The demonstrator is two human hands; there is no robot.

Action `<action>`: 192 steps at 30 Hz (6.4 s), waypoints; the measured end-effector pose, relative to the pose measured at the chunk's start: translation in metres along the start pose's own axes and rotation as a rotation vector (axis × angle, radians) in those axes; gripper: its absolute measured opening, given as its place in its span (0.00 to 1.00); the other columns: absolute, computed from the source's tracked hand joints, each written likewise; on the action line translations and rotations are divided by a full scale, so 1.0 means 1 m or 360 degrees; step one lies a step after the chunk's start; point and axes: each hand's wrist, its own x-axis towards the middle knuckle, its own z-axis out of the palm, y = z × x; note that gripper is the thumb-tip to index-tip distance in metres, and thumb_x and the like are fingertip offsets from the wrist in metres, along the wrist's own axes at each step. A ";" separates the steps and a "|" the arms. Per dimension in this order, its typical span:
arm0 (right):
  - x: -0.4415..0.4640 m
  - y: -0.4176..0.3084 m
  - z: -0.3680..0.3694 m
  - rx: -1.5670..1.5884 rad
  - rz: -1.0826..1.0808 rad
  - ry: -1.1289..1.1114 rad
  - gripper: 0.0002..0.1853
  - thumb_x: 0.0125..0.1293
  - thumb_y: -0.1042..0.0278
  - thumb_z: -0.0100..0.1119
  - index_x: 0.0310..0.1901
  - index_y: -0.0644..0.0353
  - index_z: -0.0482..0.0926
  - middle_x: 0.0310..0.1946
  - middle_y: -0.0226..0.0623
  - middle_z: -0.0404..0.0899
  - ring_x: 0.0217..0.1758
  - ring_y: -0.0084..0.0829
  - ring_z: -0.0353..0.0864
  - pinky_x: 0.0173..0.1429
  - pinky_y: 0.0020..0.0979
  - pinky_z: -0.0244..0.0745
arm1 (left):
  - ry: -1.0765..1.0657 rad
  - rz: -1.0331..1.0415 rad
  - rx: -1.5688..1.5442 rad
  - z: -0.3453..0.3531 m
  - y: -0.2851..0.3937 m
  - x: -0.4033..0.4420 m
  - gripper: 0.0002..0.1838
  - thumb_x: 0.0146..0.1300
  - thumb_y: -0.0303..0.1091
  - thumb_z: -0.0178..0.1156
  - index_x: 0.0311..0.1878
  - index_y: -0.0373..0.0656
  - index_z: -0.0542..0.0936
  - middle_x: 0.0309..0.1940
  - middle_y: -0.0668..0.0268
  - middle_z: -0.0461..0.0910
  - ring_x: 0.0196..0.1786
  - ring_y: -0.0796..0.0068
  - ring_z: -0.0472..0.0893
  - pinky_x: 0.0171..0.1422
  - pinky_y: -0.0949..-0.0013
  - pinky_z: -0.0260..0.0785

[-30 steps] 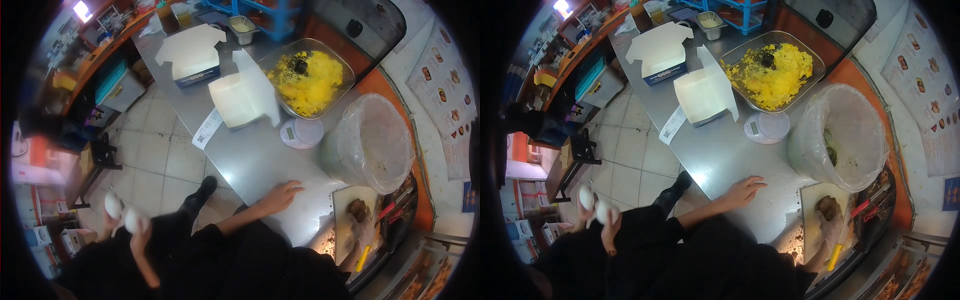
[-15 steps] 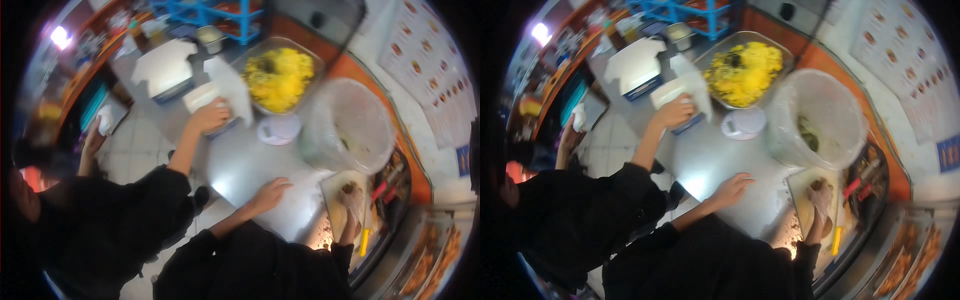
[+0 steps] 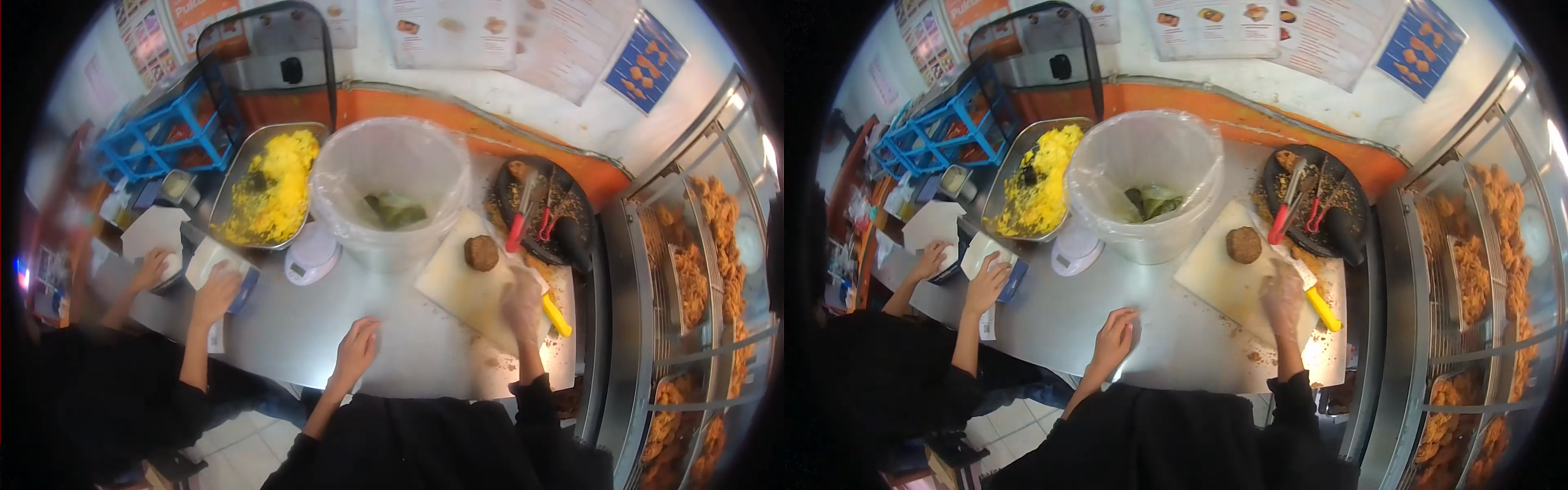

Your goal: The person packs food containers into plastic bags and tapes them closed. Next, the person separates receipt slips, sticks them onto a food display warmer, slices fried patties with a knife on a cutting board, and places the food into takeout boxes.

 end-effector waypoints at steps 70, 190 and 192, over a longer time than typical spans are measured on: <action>0.012 0.195 -0.054 -0.0228 -0.0994 -0.0627 0.09 0.52 0.57 0.53 0.27 0.53 0.74 0.19 0.37 0.73 0.23 0.36 0.75 0.29 0.34 0.72 | -0.0059 0.0212 0.0543 0.200 0.133 0.152 0.31 0.61 0.47 0.41 0.63 0.43 0.50 0.64 0.51 0.42 0.67 0.54 0.39 0.65 0.45 0.26; -0.024 0.090 0.008 0.0231 -0.0855 -0.0724 0.27 0.40 0.65 0.61 0.47 0.59 0.70 0.42 0.51 0.68 0.43 0.47 0.70 0.47 0.38 0.66 | 0.0833 -0.0769 -0.0143 0.119 0.108 -0.113 0.10 0.59 0.31 0.46 0.41 0.39 0.72 0.33 0.58 0.72 0.37 0.58 0.71 0.43 0.63 0.62; -0.023 0.088 0.004 0.0519 -0.0510 -0.0820 0.27 0.40 0.66 0.62 0.46 0.59 0.70 0.42 0.50 0.69 0.45 0.45 0.70 0.49 0.37 0.66 | 0.0681 -0.0660 -0.0051 0.115 0.091 -0.108 0.09 0.59 0.30 0.46 0.41 0.40 0.72 0.35 0.59 0.73 0.41 0.60 0.71 0.46 0.64 0.62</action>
